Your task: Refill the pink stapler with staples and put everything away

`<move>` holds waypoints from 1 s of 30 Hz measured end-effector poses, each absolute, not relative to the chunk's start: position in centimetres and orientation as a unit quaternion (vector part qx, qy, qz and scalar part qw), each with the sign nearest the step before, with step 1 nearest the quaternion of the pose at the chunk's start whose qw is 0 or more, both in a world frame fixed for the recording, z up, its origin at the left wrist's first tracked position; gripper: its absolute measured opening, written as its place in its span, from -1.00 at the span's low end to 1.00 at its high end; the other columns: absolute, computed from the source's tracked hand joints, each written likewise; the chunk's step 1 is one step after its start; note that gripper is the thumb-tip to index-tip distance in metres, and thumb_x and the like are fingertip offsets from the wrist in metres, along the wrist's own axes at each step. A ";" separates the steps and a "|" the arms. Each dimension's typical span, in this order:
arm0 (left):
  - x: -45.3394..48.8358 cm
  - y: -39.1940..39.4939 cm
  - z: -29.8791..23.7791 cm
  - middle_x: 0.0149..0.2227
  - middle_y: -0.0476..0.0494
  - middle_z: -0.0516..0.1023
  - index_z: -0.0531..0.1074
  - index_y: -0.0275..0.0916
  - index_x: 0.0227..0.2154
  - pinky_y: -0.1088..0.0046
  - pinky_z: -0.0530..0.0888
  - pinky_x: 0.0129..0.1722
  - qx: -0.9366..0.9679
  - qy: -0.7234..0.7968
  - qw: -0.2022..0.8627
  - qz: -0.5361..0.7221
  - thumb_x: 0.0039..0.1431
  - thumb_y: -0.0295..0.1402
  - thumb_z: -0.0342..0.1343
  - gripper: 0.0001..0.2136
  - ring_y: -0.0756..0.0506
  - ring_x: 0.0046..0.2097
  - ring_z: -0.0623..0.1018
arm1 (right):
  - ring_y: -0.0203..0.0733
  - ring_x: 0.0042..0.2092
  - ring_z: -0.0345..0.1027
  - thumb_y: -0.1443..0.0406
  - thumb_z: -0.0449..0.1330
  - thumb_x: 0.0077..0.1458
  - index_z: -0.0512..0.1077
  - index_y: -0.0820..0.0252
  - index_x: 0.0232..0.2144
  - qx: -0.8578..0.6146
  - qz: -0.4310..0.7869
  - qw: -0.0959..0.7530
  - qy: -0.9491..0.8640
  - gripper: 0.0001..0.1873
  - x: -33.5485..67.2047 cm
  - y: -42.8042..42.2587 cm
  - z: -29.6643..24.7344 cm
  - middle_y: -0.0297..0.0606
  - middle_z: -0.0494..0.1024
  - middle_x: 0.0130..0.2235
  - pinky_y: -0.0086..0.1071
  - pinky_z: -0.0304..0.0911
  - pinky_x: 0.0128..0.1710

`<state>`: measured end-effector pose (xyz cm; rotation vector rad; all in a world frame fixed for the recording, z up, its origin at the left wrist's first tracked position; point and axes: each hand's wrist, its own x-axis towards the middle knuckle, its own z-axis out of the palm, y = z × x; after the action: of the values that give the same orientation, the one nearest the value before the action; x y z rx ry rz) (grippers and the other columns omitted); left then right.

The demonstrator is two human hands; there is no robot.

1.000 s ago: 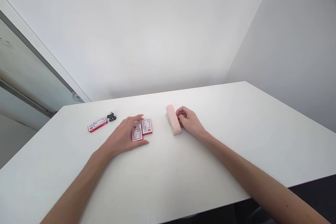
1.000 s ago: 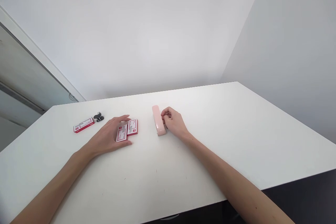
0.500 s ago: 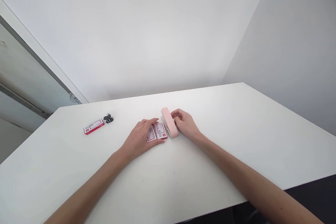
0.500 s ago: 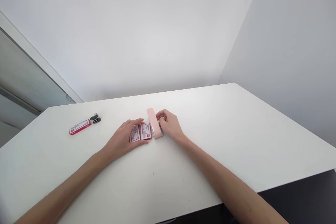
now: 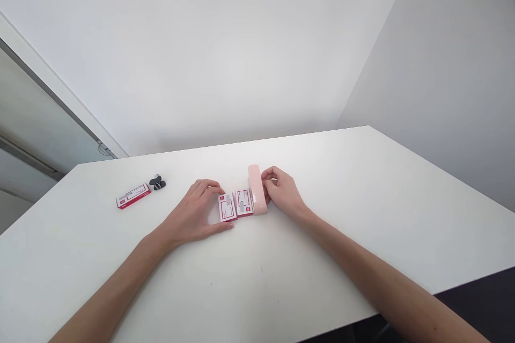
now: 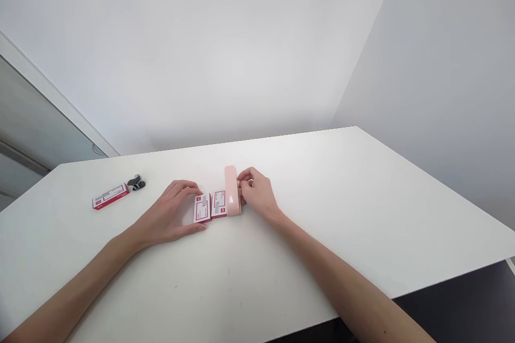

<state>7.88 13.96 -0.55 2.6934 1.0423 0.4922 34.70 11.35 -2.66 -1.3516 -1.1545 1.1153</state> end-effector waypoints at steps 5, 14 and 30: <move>8.5 13.4 -0.6 0.15 -0.24 0.43 0.39 -0.09 0.10 0.05 0.47 0.16 0.904 0.353 0.127 0.205 0.14 0.07 0.31 -0.44 -0.32 0.22 0.40 | -0.27 -0.50 0.37 0.36 0.08 -0.05 0.37 0.07 -0.34 -0.567 0.449 0.501 -0.476 -0.83 34.7 11.5 -3.0 -0.36 0.53 -0.33 -0.35 0.33 -0.51; 11.0 12.0 -0.4 0.14 -0.21 0.43 0.42 -0.04 0.11 0.01 0.46 0.18 0.852 0.409 0.157 0.286 0.12 0.04 0.34 -0.45 -0.32 0.20 0.43 | -0.25 -0.49 0.39 0.36 0.08 -0.04 0.39 0.06 -0.34 -0.575 0.436 0.483 -0.495 -0.83 34.6 11.5 -3.0 -0.35 0.58 -0.34 -0.35 0.34 -0.50; 11.5 12.0 -1.4 0.25 -0.21 0.33 0.26 0.08 0.36 -0.02 0.44 0.22 0.855 0.419 0.202 0.229 0.13 0.11 0.31 -0.24 -0.33 0.28 0.35 | -0.25 -0.49 0.40 0.38 0.07 -0.05 0.38 0.07 -0.34 -0.573 0.447 0.480 -0.491 -0.81 34.6 11.2 -2.5 -0.38 0.56 -0.37 -0.36 0.35 -0.49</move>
<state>11.51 12.01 -1.35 2.3874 1.1708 0.6392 34.60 11.20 -2.53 -1.3974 -1.1972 1.0914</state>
